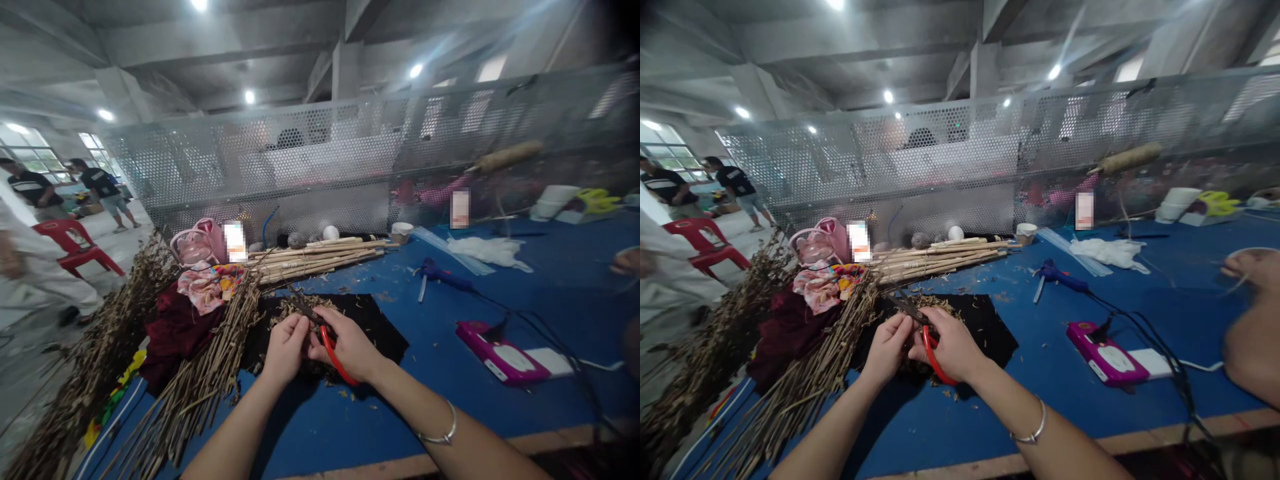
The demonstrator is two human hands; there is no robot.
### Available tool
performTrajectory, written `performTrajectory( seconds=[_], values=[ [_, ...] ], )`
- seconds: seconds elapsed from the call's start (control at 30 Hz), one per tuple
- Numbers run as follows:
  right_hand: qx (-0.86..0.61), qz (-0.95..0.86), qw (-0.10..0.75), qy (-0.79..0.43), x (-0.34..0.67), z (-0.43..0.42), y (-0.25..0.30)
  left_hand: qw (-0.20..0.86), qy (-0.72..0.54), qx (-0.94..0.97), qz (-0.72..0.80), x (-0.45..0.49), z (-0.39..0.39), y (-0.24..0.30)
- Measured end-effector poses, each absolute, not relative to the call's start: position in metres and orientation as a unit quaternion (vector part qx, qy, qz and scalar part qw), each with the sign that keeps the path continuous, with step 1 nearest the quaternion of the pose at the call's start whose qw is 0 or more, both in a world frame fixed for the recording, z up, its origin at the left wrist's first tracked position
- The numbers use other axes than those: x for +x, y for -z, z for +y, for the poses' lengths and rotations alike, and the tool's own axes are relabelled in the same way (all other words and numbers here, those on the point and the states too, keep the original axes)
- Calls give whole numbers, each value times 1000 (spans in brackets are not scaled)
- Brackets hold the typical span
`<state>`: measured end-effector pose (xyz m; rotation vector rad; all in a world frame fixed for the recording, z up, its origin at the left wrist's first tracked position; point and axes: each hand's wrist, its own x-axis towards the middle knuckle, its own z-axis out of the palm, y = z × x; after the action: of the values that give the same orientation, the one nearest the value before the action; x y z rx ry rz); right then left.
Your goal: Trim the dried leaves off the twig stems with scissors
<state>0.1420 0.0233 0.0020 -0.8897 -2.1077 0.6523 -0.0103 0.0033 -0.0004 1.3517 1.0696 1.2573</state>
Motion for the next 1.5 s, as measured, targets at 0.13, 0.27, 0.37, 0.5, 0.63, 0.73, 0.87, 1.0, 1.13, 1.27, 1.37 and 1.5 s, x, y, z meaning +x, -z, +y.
performTrajectory(
  seconds=[0.13, 0.27, 0.37, 0.5, 0.63, 0.73, 0.87, 1.0, 1.13, 1.27, 1.37, 1.5],
  values=[
    [-347, -815, 384, -261, 140, 24, -1, 470, -519, 560, 443, -10, 3, -2],
    [-350, -808, 379, -284, 139, 24, 0, 470, -521, 560, 440, -11, 3, -2],
    [-362, -814, 364, -270, 140, 24, -2, 465, -520, 560, 447, -12, 4, -1],
    [-380, -835, 333, -219, 142, 24, -4, 463, -525, 547, 460, -12, 5, 1],
    [-377, -842, 328, -202, 142, 23, -5, 450, -522, 552, 470, -12, 5, 2],
    [-381, -839, 327, -211, 143, 23, -6, 434, -516, 566, 475, -12, 4, 1],
    [-383, -832, 336, -220, 144, 25, -4, 423, -507, 576, 481, -13, 4, 0],
    [-389, -828, 343, -214, 145, 28, 0, 407, -509, 583, 484, -15, 6, -1],
    [-391, -831, 338, -206, 146, 29, -1, 403, -510, 584, 487, -15, 7, 1],
    [-399, -842, 309, -192, 147, 27, -5, 404, -509, 574, 499, -16, 8, 3],
    [-405, -841, 304, -192, 147, 25, -6, 399, -500, 584, 499, -16, 9, 3],
    [-397, -834, 323, -208, 147, 28, -3, 411, -503, 580, 491, -15, 8, 1]
  ],
)
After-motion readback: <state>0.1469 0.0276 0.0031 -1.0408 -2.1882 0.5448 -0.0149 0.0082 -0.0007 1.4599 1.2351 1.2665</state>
